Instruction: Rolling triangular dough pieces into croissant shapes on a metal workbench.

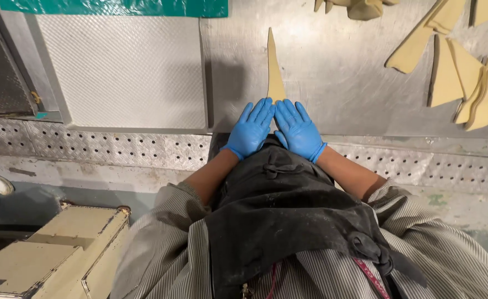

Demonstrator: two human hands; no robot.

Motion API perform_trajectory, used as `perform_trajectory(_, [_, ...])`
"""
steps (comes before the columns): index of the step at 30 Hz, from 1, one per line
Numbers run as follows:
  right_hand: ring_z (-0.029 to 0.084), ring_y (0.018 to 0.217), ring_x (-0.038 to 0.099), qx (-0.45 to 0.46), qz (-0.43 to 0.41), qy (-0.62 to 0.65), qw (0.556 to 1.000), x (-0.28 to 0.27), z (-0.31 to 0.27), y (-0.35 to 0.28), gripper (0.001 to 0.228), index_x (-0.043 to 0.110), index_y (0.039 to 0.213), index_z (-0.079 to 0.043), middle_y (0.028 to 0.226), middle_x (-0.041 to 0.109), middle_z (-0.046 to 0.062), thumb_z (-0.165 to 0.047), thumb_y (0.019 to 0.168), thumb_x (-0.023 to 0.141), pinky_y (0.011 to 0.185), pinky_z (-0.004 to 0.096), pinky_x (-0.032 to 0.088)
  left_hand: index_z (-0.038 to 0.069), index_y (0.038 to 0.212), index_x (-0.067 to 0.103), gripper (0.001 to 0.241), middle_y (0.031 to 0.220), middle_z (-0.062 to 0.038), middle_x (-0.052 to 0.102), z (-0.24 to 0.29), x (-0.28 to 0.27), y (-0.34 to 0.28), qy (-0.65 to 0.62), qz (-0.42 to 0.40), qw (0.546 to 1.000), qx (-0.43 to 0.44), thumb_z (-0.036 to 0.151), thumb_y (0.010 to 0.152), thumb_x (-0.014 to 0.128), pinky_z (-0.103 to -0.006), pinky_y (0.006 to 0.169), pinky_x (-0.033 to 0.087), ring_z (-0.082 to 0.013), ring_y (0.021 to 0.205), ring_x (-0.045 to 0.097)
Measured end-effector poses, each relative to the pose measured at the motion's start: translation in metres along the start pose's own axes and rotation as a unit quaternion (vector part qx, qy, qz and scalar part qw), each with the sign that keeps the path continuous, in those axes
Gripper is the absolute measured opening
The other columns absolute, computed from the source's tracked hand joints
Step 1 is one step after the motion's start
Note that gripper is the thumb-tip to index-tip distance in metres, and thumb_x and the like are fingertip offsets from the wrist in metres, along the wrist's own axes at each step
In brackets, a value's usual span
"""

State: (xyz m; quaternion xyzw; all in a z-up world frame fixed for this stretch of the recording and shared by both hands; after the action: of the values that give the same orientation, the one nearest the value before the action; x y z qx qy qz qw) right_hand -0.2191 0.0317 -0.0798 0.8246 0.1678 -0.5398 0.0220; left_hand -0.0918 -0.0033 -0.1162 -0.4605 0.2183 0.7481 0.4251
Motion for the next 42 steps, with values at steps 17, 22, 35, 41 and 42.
perform_trajectory(17, [0.041, 0.128, 0.055, -0.032, 0.055, -0.075, 0.995, -0.061, -0.027, 0.081, 0.051, 0.051, 0.141, 0.006, 0.137, 0.057, 0.024, -0.011, 0.095, 0.061, 0.109, 0.048, 0.044, 0.000, 0.161, 0.029, 0.069, 0.166, -0.024, 0.030, -0.017, -0.091, -0.027, -0.225, 0.158, 0.946, -0.171, 0.026, 0.103, 0.055, -0.0494, 0.127, 0.023, -0.0409, 0.154, 0.028])
perform_trajectory(22, [0.036, 0.113, 0.061, 0.046, -0.057, -0.048, 0.996, -0.048, 0.016, 0.096, 0.043, 0.057, 0.142, -0.003, 0.127, 0.063, 0.019, -0.013, 0.100, 0.061, 0.097, 0.043, 0.051, 0.004, 0.160, 0.033, 0.066, 0.165, -0.021, 0.035, -0.017, -0.105, -0.019, -0.267, 0.224, 0.919, -0.184, 0.028, 0.103, 0.056, -0.0482, 0.126, 0.028, -0.0401, 0.153, 0.031])
perform_trajectory(35, [0.019, 0.098, 0.068, 0.181, -0.081, 0.800, 0.567, -0.145, -0.015, 0.058, 0.049, 0.052, 0.146, 0.009, 0.122, 0.066, 0.017, -0.009, 0.102, 0.065, 0.086, 0.028, 0.058, -0.001, 0.129, 0.069, 0.041, 0.103, -0.009, 0.073, -0.011, -0.173, 0.007, -0.600, 0.041, 0.770, -0.213, 0.027, 0.099, 0.063, -0.0277, 0.076, 0.053, -0.0136, 0.086, 0.065])
perform_trajectory(41, [0.021, 0.107, 0.069, 0.161, -0.059, 0.813, 0.557, -0.186, -0.045, 0.050, 0.053, 0.049, 0.145, 0.009, 0.126, 0.064, 0.018, -0.007, 0.097, 0.067, 0.094, 0.031, 0.058, 0.003, 0.125, 0.072, 0.032, 0.100, 0.000, 0.070, 0.011, -0.222, 0.008, -0.607, 0.070, 0.779, -0.144, 0.017, 0.096, 0.069, -0.0231, 0.075, 0.052, -0.0070, 0.085, 0.060])
perform_trajectory(42, [0.021, 0.110, 0.069, 0.155, -0.055, 0.808, 0.566, -0.186, -0.044, 0.048, 0.054, 0.048, 0.145, 0.010, 0.127, 0.063, 0.017, -0.006, 0.097, 0.068, 0.096, 0.031, 0.058, 0.005, 0.126, 0.070, 0.032, 0.101, 0.001, 0.070, 0.014, -0.230, 0.011, -0.595, 0.069, 0.790, -0.131, 0.015, 0.096, 0.068, -0.0224, 0.074, 0.052, -0.0059, 0.084, 0.061])
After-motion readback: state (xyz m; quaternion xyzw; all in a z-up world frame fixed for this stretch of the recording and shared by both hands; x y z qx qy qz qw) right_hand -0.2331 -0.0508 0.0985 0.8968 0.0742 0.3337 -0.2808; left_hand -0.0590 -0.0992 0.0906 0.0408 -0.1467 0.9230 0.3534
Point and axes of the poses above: each hand's wrist, its own y-axis towards the middle knuckle, its own x-axis out of the palm, z = x × y, the point moved 7 cm from there along y, towards the middle knuckle
